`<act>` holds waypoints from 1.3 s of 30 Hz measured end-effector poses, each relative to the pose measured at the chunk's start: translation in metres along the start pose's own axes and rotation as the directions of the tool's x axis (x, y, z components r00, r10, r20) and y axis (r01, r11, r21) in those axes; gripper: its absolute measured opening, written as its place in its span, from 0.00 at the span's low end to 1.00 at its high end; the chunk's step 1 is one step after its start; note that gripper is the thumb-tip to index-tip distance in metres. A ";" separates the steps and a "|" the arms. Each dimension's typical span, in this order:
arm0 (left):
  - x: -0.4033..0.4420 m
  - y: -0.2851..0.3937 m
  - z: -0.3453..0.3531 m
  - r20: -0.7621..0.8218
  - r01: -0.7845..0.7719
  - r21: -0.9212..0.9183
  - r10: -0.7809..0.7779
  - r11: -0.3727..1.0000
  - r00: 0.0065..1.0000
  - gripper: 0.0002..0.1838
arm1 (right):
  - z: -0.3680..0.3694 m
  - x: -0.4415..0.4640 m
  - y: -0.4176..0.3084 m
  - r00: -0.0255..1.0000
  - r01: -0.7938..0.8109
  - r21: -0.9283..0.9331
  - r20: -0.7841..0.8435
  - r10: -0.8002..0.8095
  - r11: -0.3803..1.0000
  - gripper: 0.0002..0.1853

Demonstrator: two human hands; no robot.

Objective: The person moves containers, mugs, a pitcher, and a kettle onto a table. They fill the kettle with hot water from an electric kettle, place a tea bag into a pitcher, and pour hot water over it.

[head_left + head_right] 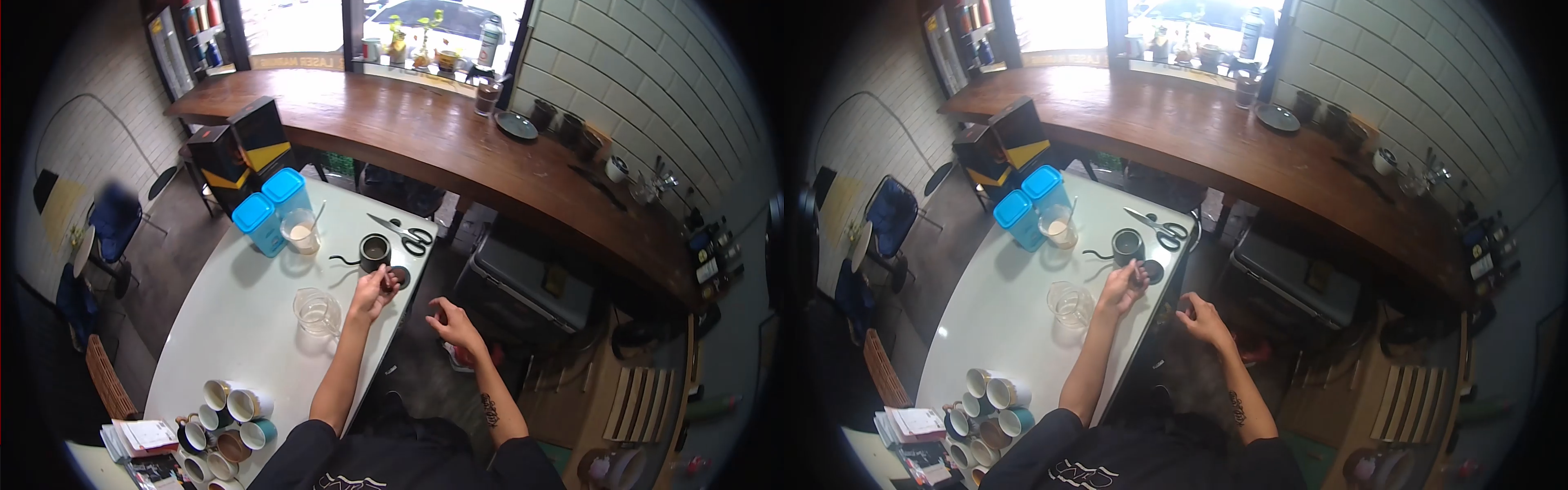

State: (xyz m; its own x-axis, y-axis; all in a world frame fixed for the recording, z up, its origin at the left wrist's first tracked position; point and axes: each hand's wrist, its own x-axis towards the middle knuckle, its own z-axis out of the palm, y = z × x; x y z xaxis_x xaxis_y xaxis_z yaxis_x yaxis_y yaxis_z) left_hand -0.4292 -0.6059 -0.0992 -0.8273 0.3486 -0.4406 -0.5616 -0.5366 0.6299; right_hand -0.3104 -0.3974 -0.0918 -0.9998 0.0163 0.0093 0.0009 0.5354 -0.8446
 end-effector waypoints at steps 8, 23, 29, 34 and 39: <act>0.019 -0.009 -0.032 0.138 -0.090 -0.080 0.100 0.993 0.985 0.18 | -0.050 -0.062 0.019 0.989 -0.102 0.051 -0.099 0.107 0.993 0.14; 0.013 0.018 -0.047 0.013 -0.101 -0.028 0.102 0.994 0.995 0.19 | -0.105 -0.215 0.075 0.758 -0.223 0.415 -0.495 0.425 0.882 0.07; -0.035 0.025 0.036 0.125 -0.262 0.275 0.236 0.925 0.964 0.19 | -0.132 -0.298 0.106 0.478 -0.146 0.599 -0.654 0.586 0.787 0.04; -0.070 0.003 0.113 0.268 -0.290 0.367 0.198 0.884 0.943 0.18 | -0.166 -0.338 0.130 0.212 -0.167 0.613 -0.743 0.635 0.772 0.05; -0.095 -0.040 0.165 0.429 -0.176 0.539 -0.089 0.823 0.899 0.19 | -0.232 -0.343 0.160 0.094 -0.090 0.592 -0.795 0.599 0.801 0.07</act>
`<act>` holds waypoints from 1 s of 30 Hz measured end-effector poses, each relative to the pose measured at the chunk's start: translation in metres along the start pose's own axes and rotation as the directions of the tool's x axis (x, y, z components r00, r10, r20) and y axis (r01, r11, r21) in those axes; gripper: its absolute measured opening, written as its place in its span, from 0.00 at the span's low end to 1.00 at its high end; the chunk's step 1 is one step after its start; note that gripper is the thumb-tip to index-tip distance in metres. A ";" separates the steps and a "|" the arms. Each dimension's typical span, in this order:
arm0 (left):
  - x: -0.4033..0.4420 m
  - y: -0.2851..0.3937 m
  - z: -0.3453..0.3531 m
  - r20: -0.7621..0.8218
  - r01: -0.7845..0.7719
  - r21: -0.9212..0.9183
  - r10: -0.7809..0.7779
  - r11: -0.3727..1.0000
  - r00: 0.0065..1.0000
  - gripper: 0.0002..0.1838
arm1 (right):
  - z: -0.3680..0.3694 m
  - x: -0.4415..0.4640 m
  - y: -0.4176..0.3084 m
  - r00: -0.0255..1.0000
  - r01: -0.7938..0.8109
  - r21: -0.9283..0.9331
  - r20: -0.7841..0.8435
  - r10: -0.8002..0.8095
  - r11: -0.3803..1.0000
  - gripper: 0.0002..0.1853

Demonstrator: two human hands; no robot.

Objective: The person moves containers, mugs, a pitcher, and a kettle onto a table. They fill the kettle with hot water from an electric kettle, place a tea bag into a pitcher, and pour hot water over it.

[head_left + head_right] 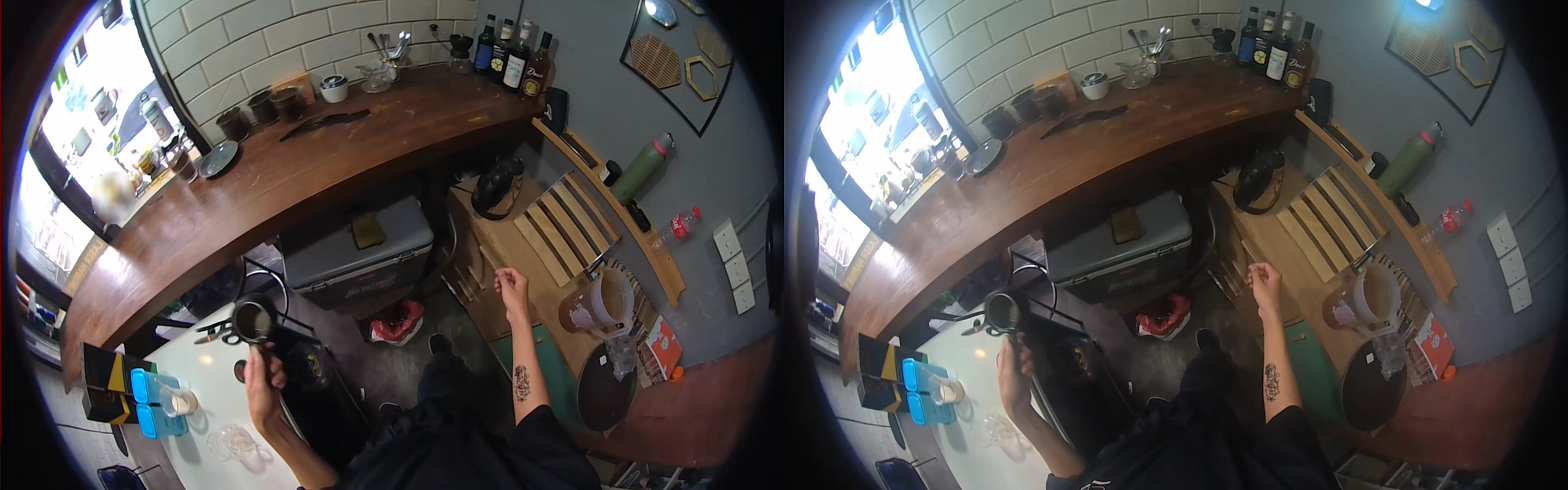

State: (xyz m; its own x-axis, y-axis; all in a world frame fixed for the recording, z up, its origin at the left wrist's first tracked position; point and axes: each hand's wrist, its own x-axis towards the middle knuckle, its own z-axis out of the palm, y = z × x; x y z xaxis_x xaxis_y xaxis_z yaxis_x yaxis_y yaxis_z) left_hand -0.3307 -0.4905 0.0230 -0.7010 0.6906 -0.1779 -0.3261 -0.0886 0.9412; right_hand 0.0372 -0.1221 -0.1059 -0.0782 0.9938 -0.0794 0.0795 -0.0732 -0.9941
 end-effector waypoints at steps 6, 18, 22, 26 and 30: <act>0.032 -0.037 0.120 0.203 0.238 0.205 -0.279 0.949 0.938 0.24 | 0.023 0.144 -0.008 0.992 0.074 -0.009 -0.101 -0.075 0.997 0.11; 0.106 -0.119 0.287 0.210 0.450 0.310 -0.522 0.837 0.826 0.24 | 0.066 0.297 0.042 0.995 0.007 0.270 -0.097 0.020 0.963 0.25; 0.122 -0.132 0.303 0.179 0.467 0.326 -0.539 0.822 0.823 0.24 | 0.062 0.293 0.040 0.992 0.126 0.149 -0.023 -0.124 0.981 0.15; 0.136 -0.135 0.317 0.161 0.488 0.372 -0.573 0.790 0.804 0.24 | 0.054 0.291 0.042 0.985 0.173 0.088 -0.022 -0.171 0.981 0.16; 0.142 -0.140 0.323 0.137 0.491 0.384 -0.574 0.782 0.807 0.25 | 0.060 0.277 0.038 0.984 0.175 0.101 -0.059 -0.170 0.979 0.20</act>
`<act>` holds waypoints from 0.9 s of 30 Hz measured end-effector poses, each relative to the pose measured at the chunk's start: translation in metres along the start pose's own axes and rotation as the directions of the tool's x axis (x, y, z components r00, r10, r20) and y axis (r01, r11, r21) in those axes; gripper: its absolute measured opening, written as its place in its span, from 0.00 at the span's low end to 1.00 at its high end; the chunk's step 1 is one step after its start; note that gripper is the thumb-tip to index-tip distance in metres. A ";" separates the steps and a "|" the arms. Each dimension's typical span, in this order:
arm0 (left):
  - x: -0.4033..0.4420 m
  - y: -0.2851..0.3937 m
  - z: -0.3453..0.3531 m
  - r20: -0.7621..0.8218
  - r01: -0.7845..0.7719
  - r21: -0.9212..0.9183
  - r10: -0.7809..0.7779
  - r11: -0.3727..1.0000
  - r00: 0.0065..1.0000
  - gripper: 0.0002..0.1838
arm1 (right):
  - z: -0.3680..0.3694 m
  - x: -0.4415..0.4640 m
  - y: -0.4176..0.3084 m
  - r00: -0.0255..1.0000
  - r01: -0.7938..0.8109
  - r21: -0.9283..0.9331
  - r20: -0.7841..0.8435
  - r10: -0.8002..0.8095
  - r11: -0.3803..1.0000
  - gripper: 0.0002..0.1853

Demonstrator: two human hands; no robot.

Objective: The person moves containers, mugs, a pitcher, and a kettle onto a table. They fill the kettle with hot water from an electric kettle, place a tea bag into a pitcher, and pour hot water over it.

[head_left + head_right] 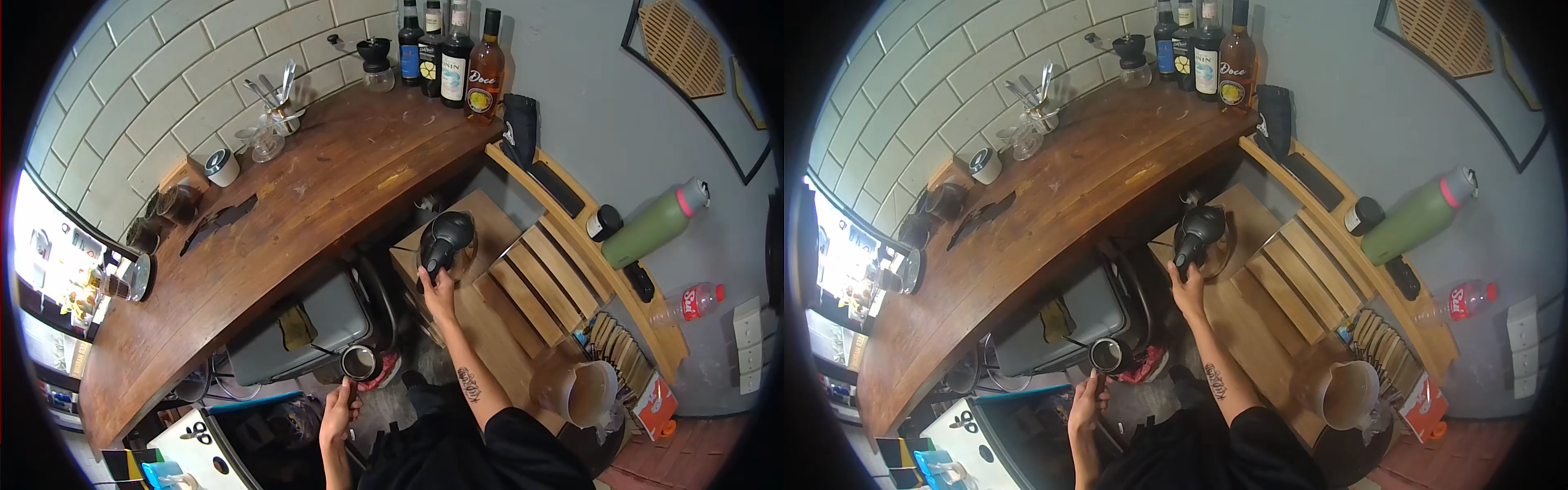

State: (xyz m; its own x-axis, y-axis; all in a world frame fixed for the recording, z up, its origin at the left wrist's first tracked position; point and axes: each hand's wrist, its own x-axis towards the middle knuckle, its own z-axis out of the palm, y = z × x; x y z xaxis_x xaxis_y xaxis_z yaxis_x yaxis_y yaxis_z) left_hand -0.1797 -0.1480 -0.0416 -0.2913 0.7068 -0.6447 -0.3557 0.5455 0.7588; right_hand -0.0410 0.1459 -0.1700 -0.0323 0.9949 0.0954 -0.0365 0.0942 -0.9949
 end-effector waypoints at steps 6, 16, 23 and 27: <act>0.000 0.000 0.004 -0.031 0.007 -0.027 -0.008 1.000 0.999 0.26 | 0.003 -0.009 -0.007 0.996 0.071 0.051 -0.049 -0.068 0.996 0.17; 0.010 0.001 0.005 -0.009 0.002 -0.042 -0.002 0.999 1.000 0.24 | -0.016 -0.013 -0.002 0.991 0.119 -0.210 0.086 -0.103 0.970 0.20; 0.020 0.009 0.015 -0.005 -0.019 -0.034 0.018 0.999 1.000 0.25 | -0.034 -0.006 -0.007 0.974 0.226 -0.173 0.068 -0.217 0.959 0.12; 0.026 0.008 0.015 0.034 0.011 -0.015 -0.011 1.000 0.999 0.24 | -0.050 -0.003 -0.010 0.996 0.069 -0.069 0.067 -0.065 0.995 0.10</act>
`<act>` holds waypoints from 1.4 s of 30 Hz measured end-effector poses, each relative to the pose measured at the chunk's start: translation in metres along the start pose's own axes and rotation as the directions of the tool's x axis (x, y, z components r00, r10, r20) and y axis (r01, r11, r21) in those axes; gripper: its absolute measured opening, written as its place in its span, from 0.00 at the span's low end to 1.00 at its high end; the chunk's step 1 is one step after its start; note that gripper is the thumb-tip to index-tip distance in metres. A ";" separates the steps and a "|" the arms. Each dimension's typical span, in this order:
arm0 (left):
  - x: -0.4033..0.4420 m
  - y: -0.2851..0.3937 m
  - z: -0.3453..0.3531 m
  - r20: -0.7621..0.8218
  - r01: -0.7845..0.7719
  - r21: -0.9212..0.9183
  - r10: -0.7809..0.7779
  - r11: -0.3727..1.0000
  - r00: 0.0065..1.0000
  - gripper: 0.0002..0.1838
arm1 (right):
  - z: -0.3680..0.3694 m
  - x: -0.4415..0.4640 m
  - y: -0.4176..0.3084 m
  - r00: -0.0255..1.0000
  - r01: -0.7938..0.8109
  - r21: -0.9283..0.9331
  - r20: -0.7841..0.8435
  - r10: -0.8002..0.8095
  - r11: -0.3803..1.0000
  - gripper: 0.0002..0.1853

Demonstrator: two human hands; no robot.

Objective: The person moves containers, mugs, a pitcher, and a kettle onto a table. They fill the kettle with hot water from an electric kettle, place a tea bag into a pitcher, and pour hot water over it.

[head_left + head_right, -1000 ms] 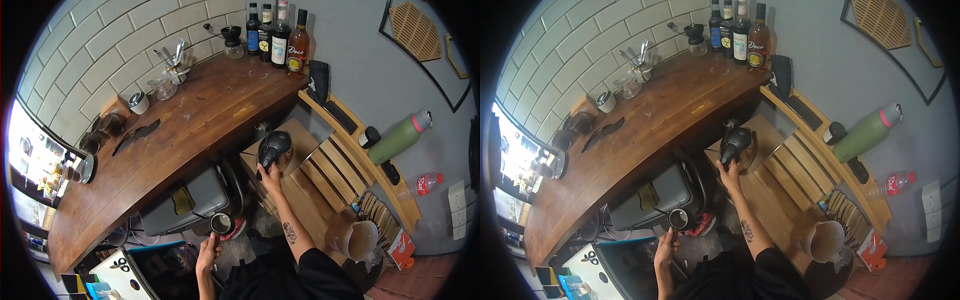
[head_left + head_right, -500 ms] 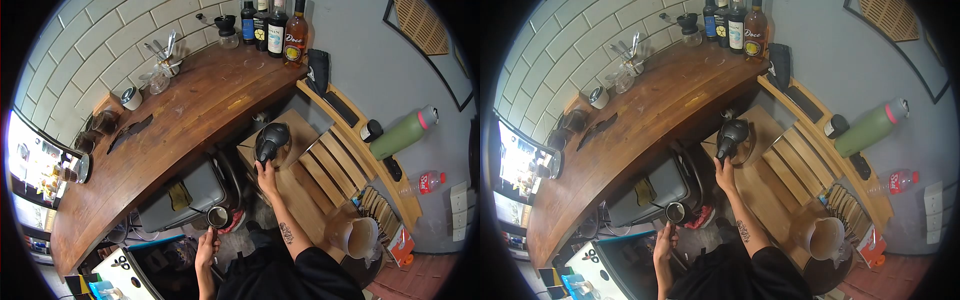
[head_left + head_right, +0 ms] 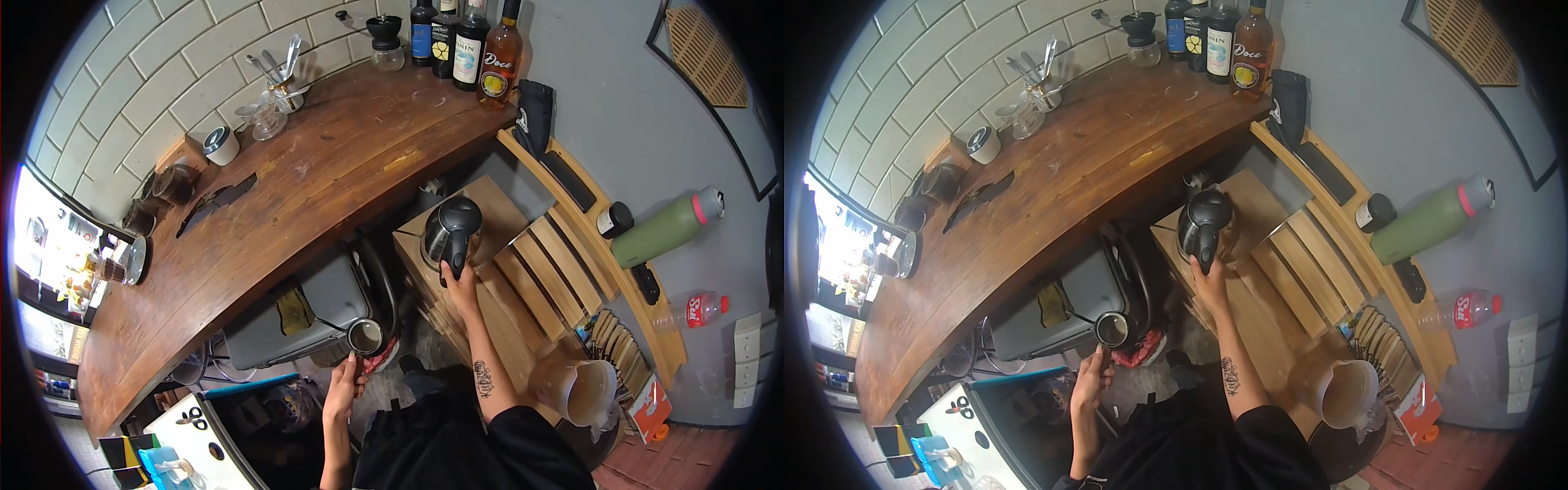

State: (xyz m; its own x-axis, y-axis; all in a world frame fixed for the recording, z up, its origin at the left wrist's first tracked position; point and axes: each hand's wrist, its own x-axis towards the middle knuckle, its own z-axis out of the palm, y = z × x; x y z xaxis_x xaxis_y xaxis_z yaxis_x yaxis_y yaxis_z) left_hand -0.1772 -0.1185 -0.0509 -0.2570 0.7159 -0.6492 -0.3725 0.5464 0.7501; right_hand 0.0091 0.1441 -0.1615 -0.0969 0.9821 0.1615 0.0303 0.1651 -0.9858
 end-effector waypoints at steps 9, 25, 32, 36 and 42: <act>0.010 -0.005 -0.006 -0.015 0.005 -0.055 -0.006 0.998 1.000 0.27 | -0.020 0.017 0.006 0.966 -0.192 -0.077 -0.190 0.174 0.978 0.11; 0.014 -0.011 -0.007 -0.065 0.055 -0.047 -0.058 0.997 0.996 0.24 | -0.014 0.023 0.009 0.953 -0.123 -0.227 -0.300 0.051 0.966 0.08; 0.015 -0.025 -0.015 -0.047 0.071 -0.048 -0.073 0.996 0.996 0.24 | -0.022 0.018 0.005 0.957 -0.027 -0.172 -0.288 -0.024 0.985 0.06; 0.012 -0.021 -0.013 -0.056 0.066 -0.036 -0.068 0.997 0.996 0.25 | -0.030 0.016 -0.004 0.961 -0.035 -0.102 -0.278 0.005 0.994 0.08; 0.009 -0.025 -0.013 -0.024 0.002 -0.091 -0.004 0.996 1.000 0.25 | -0.060 0.008 -0.037 0.964 -0.185 0.003 -0.194 0.182 0.983 0.07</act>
State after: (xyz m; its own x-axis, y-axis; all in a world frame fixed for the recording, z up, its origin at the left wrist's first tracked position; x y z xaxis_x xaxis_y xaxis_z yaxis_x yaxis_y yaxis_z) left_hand -0.1820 -0.1309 -0.0770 -0.2774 0.7030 -0.6549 -0.4522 0.5059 0.7345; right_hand 0.0670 0.1517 -0.1206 0.1046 0.9944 -0.0146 0.0452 -0.0194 -0.9988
